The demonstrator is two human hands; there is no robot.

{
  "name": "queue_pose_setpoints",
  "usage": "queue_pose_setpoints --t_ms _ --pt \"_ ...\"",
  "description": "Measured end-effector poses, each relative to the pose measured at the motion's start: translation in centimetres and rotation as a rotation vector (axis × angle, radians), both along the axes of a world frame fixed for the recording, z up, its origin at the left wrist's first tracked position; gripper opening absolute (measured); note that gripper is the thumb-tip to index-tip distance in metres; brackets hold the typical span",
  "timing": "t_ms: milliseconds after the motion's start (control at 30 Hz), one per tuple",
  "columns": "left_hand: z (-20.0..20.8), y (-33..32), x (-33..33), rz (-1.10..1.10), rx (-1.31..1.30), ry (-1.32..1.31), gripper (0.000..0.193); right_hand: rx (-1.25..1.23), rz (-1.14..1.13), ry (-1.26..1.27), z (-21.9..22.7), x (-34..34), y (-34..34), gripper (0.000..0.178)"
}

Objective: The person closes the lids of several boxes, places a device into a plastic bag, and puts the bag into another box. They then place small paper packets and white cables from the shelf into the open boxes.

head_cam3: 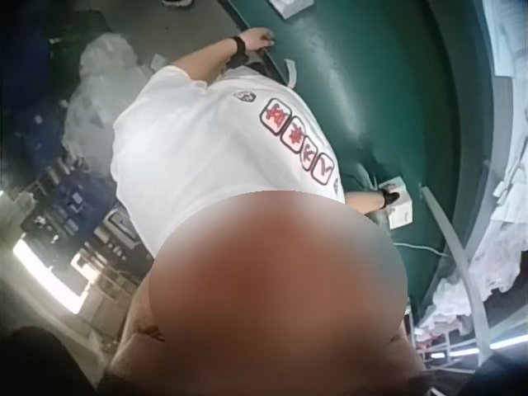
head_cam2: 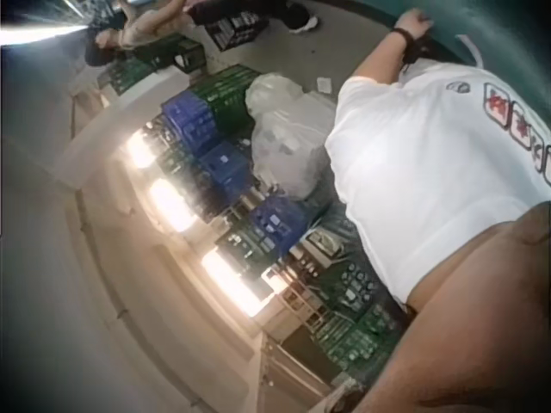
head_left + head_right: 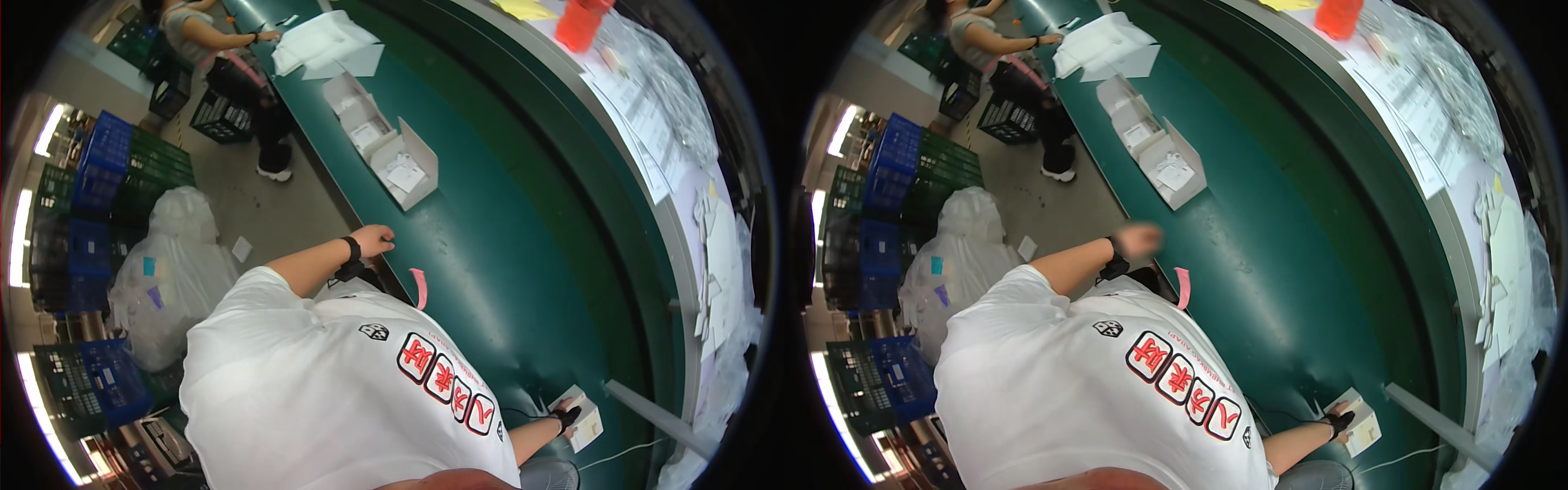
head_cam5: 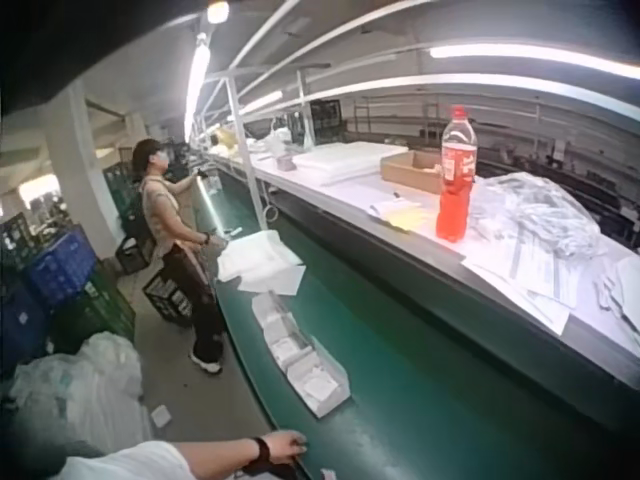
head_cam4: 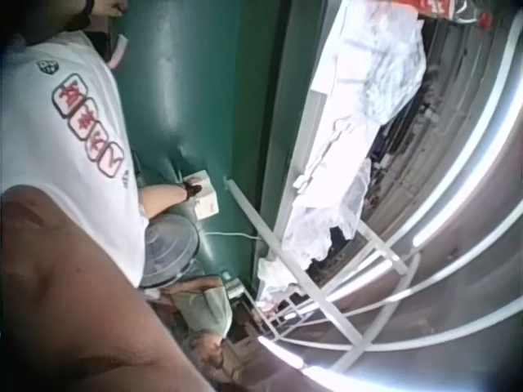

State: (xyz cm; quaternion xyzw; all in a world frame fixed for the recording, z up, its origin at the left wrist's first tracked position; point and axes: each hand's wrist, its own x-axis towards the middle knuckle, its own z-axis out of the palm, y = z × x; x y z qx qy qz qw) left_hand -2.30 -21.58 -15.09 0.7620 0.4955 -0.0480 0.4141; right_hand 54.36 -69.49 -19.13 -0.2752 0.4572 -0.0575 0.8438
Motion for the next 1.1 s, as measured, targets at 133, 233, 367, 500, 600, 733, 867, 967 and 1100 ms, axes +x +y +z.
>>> queue_pose_setpoints --t_ms 133,233,367,500,600,733,867,967,1100 --pt "-1.8 -0.2 0.1 -0.176 -0.007 0.018 0.044 -0.108 0.078 -0.054 2.4 1.7 -4.3 0.058" --pt "-2.6 -0.7 -0.5 -0.191 -0.032 0.017 0.044 -0.173 0.142 -0.059 1.0 2.6 -4.3 0.055" --pt "-4.2 -1.6 -2.5 -0.171 -0.053 0.019 0.044 -0.241 0.234 -0.056 -1.5 1.7 -3.3 0.051" --pt "-4.4 -2.0 -3.7 -0.156 -0.057 0.083 0.044 -0.309 0.302 -0.064 -3.1 2.6 -2.5 0.048" --pt "-4.2 -1.8 -4.6 -0.102 -0.086 0.107 0.044 -0.376 0.34 -0.069 -4.1 3.0 -3.1 0.045" --pt "-4.0 -2.1 -6.2 -0.003 -0.101 0.152 0.045 -0.479 0.38 -0.076 -5.4 2.7 -5.4 0.043" --pt "-3.6 -2.2 -7.4 -0.013 -0.086 0.234 0.046 -0.58 0.4 -0.075 -5.0 5.2 -10.0 0.04" --pt "-3.3 -1.8 -8.9 0.024 -0.091 0.234 0.046 -0.634 0.444 -0.061 -7.1 4.1 -12.9 0.039" --pt "-4.1 -0.2 -10.5 0.123 -0.092 0.161 0.044 -0.729 0.473 -0.06 -6.7 5.9 -16.9 0.038"
